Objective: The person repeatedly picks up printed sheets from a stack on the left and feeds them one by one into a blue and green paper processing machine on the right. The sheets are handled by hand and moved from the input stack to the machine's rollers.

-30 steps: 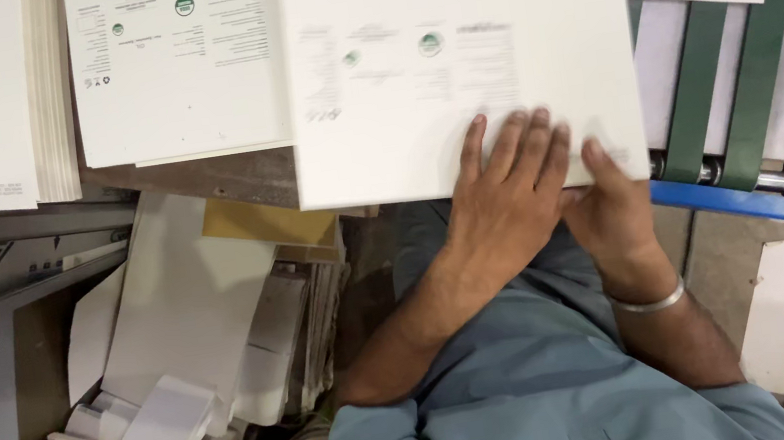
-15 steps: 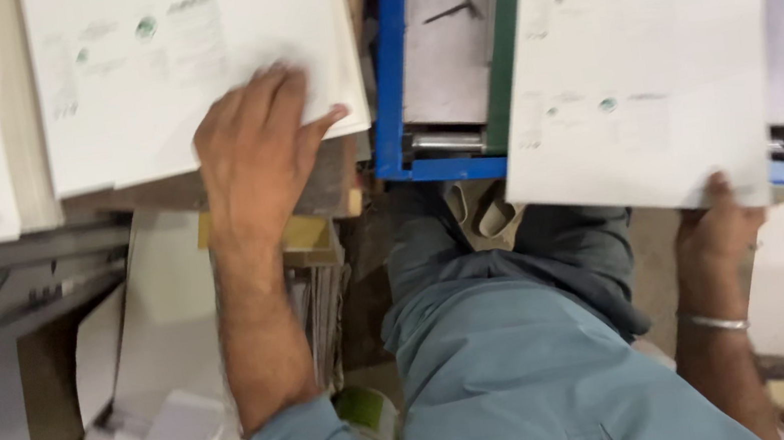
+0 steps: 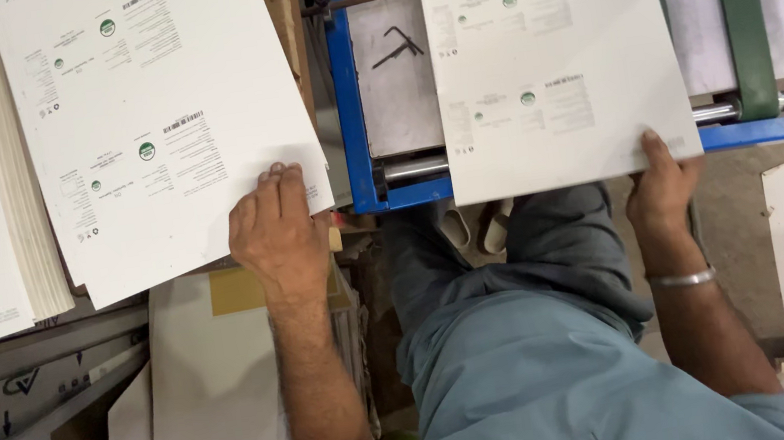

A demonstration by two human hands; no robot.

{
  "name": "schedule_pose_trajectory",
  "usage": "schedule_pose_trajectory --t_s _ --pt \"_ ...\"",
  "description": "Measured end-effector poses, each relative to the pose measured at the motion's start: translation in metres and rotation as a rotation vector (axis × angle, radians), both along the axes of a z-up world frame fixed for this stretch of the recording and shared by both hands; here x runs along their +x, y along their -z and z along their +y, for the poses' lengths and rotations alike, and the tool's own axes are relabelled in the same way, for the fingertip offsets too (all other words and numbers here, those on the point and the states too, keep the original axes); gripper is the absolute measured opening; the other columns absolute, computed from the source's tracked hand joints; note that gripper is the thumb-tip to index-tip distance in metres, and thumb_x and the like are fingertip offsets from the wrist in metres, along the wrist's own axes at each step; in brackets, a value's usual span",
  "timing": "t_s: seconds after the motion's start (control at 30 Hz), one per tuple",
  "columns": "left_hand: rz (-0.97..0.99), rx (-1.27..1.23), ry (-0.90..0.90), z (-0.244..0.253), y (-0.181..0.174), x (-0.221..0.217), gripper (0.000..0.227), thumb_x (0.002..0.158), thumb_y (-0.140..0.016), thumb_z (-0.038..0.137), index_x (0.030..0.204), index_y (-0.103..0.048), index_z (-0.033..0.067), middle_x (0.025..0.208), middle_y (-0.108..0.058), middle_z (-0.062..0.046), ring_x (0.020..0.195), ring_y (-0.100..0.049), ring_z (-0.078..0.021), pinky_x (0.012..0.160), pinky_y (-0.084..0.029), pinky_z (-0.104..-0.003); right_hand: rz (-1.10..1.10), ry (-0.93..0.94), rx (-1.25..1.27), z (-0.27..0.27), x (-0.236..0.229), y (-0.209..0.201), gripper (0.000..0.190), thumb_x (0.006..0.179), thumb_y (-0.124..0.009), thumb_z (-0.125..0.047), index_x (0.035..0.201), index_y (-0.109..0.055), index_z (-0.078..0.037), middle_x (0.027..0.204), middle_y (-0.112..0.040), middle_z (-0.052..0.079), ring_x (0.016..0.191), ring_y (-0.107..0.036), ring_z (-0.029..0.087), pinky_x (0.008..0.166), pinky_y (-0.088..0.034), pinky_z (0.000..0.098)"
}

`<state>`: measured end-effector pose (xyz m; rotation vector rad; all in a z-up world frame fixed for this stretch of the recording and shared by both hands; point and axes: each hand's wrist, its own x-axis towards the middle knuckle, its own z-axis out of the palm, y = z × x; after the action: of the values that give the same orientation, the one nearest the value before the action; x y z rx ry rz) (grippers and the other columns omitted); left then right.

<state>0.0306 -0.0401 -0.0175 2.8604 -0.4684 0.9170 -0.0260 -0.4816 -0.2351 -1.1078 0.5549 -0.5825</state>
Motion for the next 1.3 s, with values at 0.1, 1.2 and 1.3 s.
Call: schedule_pose_trajectory --t_s 0.1,1.2,1.3 --pt "-0.009 -0.030 0.007 -0.001 0.001 0.000 0.045 0.072 -0.088 0.006 0.114 -0.072 0.0031 0.114 -0.073 -0.011 0.105 -0.071 -0.0267 0.091 -0.057 -0.041 -0.033 -0.026 0.013 -0.005 0.013 -0.002 0.041 0.102 -0.065 0.001 0.139 -0.050 0.009 0.135 -0.063 0.019 0.123 -0.067 0.027 0.107 -0.058 0.0378" --pt "0.361 0.013 0.283 -0.095 0.008 -0.044 0.067 0.094 -0.070 0.048 0.142 -0.055 0.0031 0.152 -0.052 -0.020 0.147 -0.042 -0.0360 0.124 -0.014 -0.065 0.001 -0.540 0.491 0.133 0.015 -0.095 0.031 0.100 -0.061 -0.012 0.129 -0.056 -0.003 0.113 -0.068 0.011 0.098 -0.071 0.024 0.082 -0.064 0.0372" --pt "0.378 0.066 0.023 -0.034 -0.014 -0.021 0.078 0.088 -0.069 0.054 0.144 -0.055 0.0003 0.151 -0.048 -0.025 0.144 -0.039 -0.0398 0.119 -0.012 -0.063 -0.043 -0.317 0.410 0.065 0.026 -0.079 0.024 0.107 -0.062 -0.002 0.131 -0.059 0.001 0.113 -0.068 0.009 0.099 -0.069 0.019 0.082 -0.061 0.0288"
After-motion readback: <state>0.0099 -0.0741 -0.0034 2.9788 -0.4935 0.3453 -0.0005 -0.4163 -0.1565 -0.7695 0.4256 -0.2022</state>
